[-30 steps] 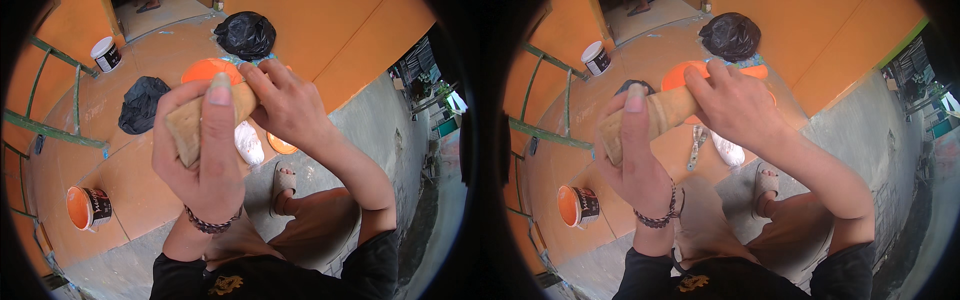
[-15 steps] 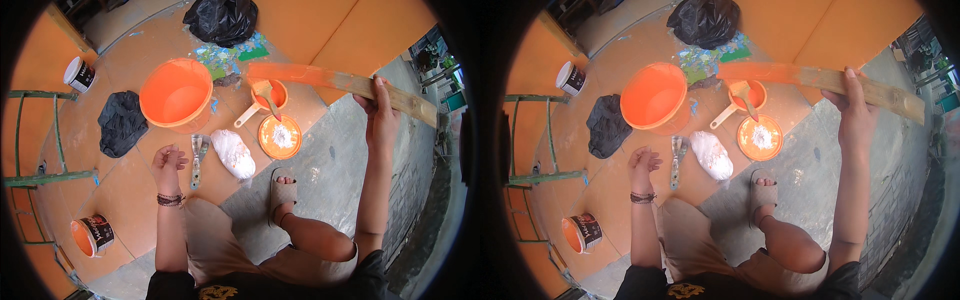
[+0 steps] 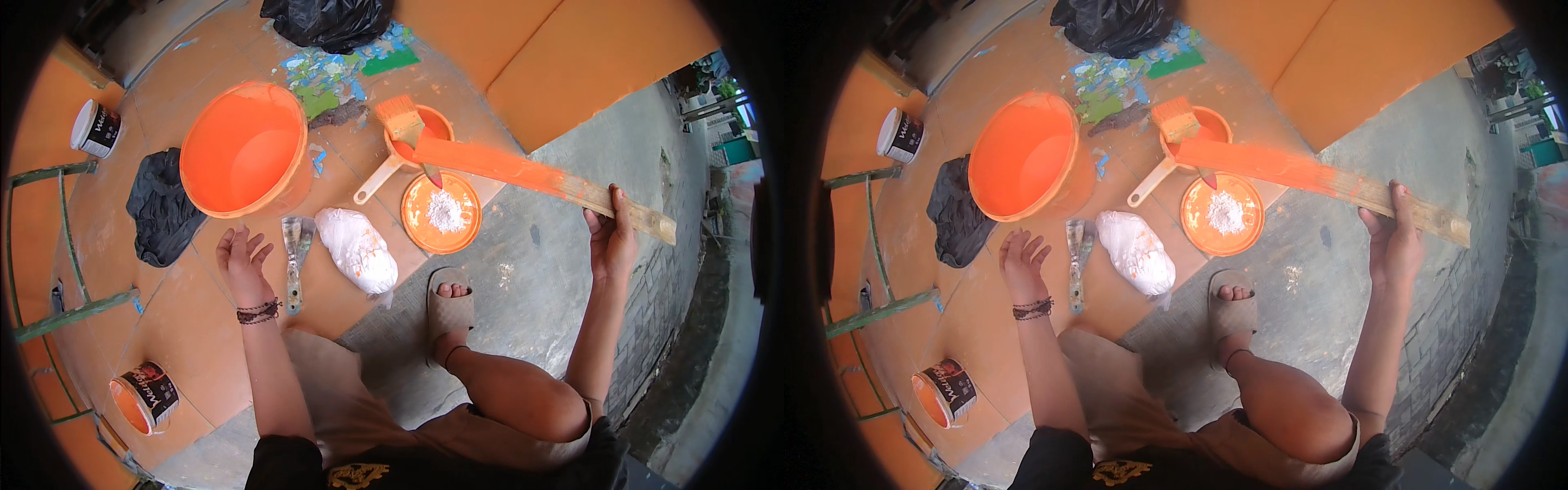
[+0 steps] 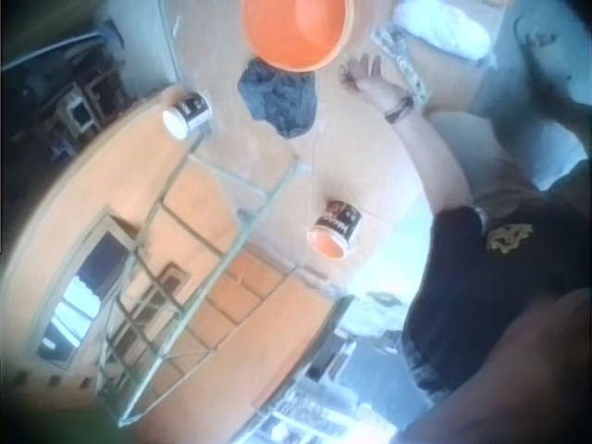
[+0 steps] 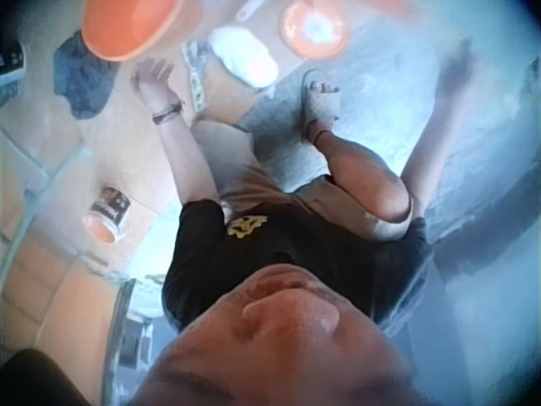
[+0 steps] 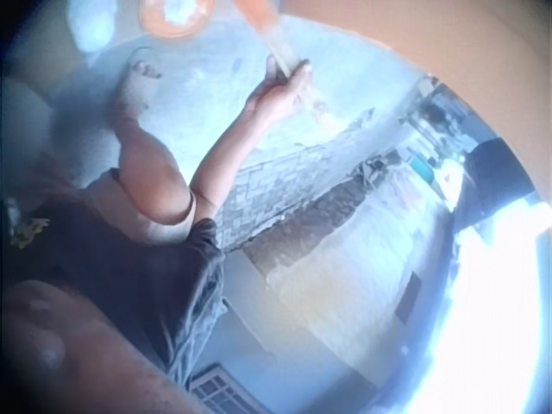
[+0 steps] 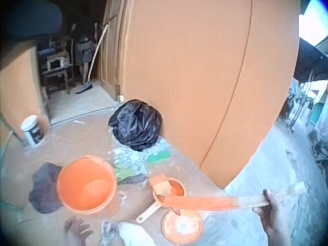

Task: The person sits on the floor and scrapes a white substance from a plastic bag into an orange paint bucket. They then use a wooden stick to stir the contents of the bucket.

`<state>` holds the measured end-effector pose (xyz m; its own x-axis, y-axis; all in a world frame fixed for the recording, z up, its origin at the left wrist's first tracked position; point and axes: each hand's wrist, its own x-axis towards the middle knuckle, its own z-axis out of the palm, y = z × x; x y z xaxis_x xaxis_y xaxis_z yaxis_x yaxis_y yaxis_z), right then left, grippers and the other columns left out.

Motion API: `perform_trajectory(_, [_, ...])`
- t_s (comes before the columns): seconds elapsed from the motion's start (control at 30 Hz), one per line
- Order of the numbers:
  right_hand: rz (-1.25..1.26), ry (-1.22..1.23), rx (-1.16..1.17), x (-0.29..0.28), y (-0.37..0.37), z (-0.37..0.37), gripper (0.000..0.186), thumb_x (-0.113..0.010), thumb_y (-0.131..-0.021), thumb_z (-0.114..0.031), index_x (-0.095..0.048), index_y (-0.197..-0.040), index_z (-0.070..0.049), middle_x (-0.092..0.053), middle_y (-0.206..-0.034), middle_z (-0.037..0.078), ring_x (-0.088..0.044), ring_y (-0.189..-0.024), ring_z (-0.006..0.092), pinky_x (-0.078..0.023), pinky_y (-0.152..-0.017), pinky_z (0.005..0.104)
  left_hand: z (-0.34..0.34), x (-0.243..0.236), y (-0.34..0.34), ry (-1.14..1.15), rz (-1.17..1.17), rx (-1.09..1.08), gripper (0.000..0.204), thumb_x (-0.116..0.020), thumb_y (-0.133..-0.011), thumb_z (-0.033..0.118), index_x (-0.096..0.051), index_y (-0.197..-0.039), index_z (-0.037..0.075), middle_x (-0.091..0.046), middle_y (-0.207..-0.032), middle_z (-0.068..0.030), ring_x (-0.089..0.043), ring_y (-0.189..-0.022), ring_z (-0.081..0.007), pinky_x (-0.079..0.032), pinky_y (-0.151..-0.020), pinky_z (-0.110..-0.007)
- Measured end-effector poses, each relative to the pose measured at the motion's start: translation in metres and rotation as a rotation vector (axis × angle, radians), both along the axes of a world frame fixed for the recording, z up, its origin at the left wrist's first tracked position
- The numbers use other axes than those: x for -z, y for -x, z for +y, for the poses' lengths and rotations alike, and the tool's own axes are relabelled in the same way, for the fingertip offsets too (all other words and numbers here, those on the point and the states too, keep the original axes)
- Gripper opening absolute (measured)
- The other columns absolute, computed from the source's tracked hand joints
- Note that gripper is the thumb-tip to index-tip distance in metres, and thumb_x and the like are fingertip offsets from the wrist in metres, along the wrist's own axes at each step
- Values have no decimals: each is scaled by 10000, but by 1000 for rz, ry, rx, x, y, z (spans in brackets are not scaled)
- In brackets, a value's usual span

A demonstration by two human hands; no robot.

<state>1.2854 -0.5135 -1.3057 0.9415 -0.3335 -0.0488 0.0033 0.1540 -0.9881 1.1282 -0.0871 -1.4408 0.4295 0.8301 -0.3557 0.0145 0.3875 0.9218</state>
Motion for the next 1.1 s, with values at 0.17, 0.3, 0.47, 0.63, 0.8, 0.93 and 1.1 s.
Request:
perform_trajectory(0.17, [16, -184, -31, 14, 0, -26, 288, -613, -894, -182, -544, -1104, 1, -552, -1058, 52, -602, -922, 151, -576, -690, 268, 23, -24, -34, 85, -73, 47, 407, -650, -846, 269, -486, -1128, 26, -492, -1165, -96, -533, -1013, -236, -501, -839, -423])
perform_trajectory(0.3, [17, -276, -77, 14, -2, -33, 223, -596, -906, -188, -578, -1050, -18, -567, -1006, 28, -618, -882, 136, -581, -663, 238, 39, -23, -38, 140, -142, 130, 352, -641, -843, 196, -519, -1125, 24, -546, -1142, -97, -542, -1047, -255, -514, -848, -446])
perform_trajectory(0.47, [-16, -293, -154, 12, 0, -44, 232, -574, -921, -194, -559, -1080, -24, -546, -1034, 31, -616, -906, 143, -587, -698, 250, 51, -23, -30, 250, -246, 267, 281, -581, -854, 66, -532, -1127, 19, -581, -1132, -123, -588, -1031, -287, -551, -839, -481])
perform_trajectory(0.63, [-16, -250, -127, 14, -4, -52, 269, -578, -921, -213, -544, -1108, -23, -518, -1050, 35, -608, -933, 156, -586, -739, 264, 48, -23, -37, 265, -293, 294, 290, -565, -850, 16, -524, -1137, 7, -593, -1123, -131, -608, -1024, -303, -577, -816, -454])
perform_trajectory(0.8, [-9, -138, -76, 19, 7, -49, 308, -591, -913, -229, -538, -1133, -18, -512, -1064, 41, -601, -941, 154, -581, -741, 271, 46, -20, -33, 220, -306, 302, 289, -566, -849, -4, -512, -1133, 8, -602, -1108, -123, -622, -995, -301, -585, -807, -428])
perform_trajectory(0.93, [-13, -94, -37, 18, 9, -62, 323, -596, -911, -230, -535, -1143, -15, -513, -1068, 45, -597, -940, 147, -574, -724, 263, 45, -16, -43, 204, -305, 333, 247, -570, -853, 6, -510, -1093, 10, -601, -1107, -124, -627, -986, -298, -584, -808, -418])
perform_trajectory(1.1, [-10, -68, 72, 18, 6, -73, 356, -615, -899, -216, -524, -1175, -10, -527, -1081, 52, -591, -908, 137, -552, -682, 234, 44, -17, -50, 192, -292, 310, 231, -572, -856, 27, -509, -1077, 9, -601, -1103, -124, -627, -986, -292, -582, -808, -422])
